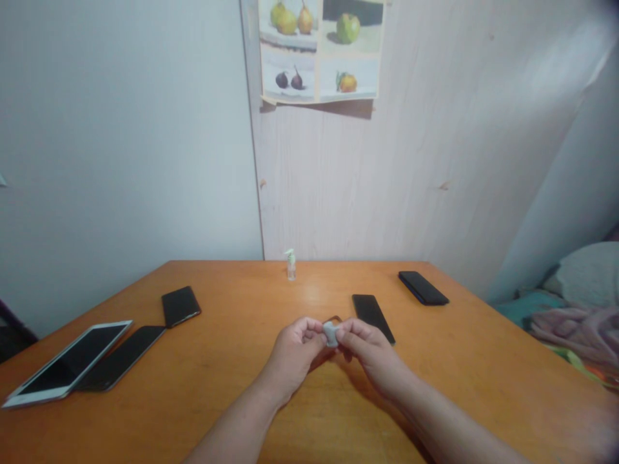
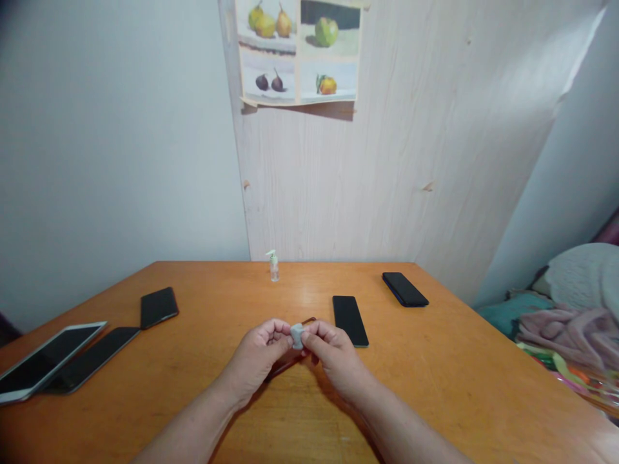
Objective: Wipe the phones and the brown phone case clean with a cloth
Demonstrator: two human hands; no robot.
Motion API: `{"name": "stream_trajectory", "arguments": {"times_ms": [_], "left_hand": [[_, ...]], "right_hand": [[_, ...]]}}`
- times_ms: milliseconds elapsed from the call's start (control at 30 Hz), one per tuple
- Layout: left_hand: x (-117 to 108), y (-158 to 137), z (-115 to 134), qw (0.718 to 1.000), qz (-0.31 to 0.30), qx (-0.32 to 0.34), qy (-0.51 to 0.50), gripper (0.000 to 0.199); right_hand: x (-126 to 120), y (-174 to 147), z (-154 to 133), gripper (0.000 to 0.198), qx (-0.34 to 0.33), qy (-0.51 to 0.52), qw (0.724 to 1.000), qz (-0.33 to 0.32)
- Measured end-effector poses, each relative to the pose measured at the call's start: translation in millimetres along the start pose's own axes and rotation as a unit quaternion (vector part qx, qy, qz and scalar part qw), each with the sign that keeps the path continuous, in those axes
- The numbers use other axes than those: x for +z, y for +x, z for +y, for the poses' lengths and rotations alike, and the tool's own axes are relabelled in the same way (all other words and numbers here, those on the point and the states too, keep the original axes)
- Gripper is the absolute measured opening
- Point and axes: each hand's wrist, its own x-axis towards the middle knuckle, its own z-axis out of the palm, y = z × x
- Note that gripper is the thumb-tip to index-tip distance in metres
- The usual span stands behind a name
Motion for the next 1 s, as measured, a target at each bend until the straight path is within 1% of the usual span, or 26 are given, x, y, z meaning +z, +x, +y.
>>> {"name": "stream_trajectory", "arguments": {"times_ms": [100, 167, 267, 367, 433, 600, 700, 767, 833, 900, 1000], "left_hand": [[1.3, -0.9, 0.4, 0.998, -0.036, -0.019, -0.040, 0.024], [1.7, -2.3, 2.2, 0.998, -0.050, -0.018, -0.031, 0.021], [2.0, -5.4, 5.9, 0.997, -0.070, -0.011, -0.004, 0.020], [2.7, -7.4, 7.8, 0.997, -0.074, 0.000, 0.007, 0.021], [3.4, -7.7, 7.5, 0.998, -0.068, 0.003, 0.010, 0.022], [5.0, -7.0, 4.9, 0.998, -0.059, 0.007, -0.014, 0.021], [2.9, -4.9, 3.5, 0.999, -0.050, 0.000, -0.012, 0.024], [-1.1, -1.9, 2.7, 1.000, -0.024, 0.003, 0.013, 0.025], [-7.0, 2.2, 1.9, 0.998, 0.030, 0.021, 0.051, 0.026], [-13.8, 6.8, 0.6, 0.991, 0.085, 0.045, 0.089, 0.024], [-24.5, 14.6, -4.5, 0.976, 0.136, 0.076, 0.150, 0.019]], "right_hand": [[-0.1, 1.3, 2.5, 0.030, 0.011, -0.012, 1.000, 0.000], [0.5, 2.4, 3.7, 0.032, 0.019, -0.021, 1.000, 0.006], [2.7, 3.6, 3.9, 0.035, 0.024, -0.022, 0.999, 0.041], [4.9, 4.5, 2.9, 0.037, 0.015, -0.011, 0.997, 0.080], [6.1, 4.6, 2.0, 0.040, 0.010, -0.008, 0.996, 0.090], [10.4, 2.2, 0.5, 0.036, 0.007, -0.049, 0.998, 0.036], [9.7, 2.1, 1.0, 0.036, -0.006, -0.068, 0.997, 0.045], [5.2, 4.2, 2.2, 0.037, -0.015, -0.076, 0.995, 0.067], [-2.1, 7.8, 4.1, 0.038, -0.025, -0.085, 0.991, 0.097], [-11.0, 12.0, 6.8, 0.038, -0.035, -0.101, 0.986, 0.129], [-23.9, 17.6, 12.7, 0.032, -0.048, -0.158, 0.974, 0.155]]}}
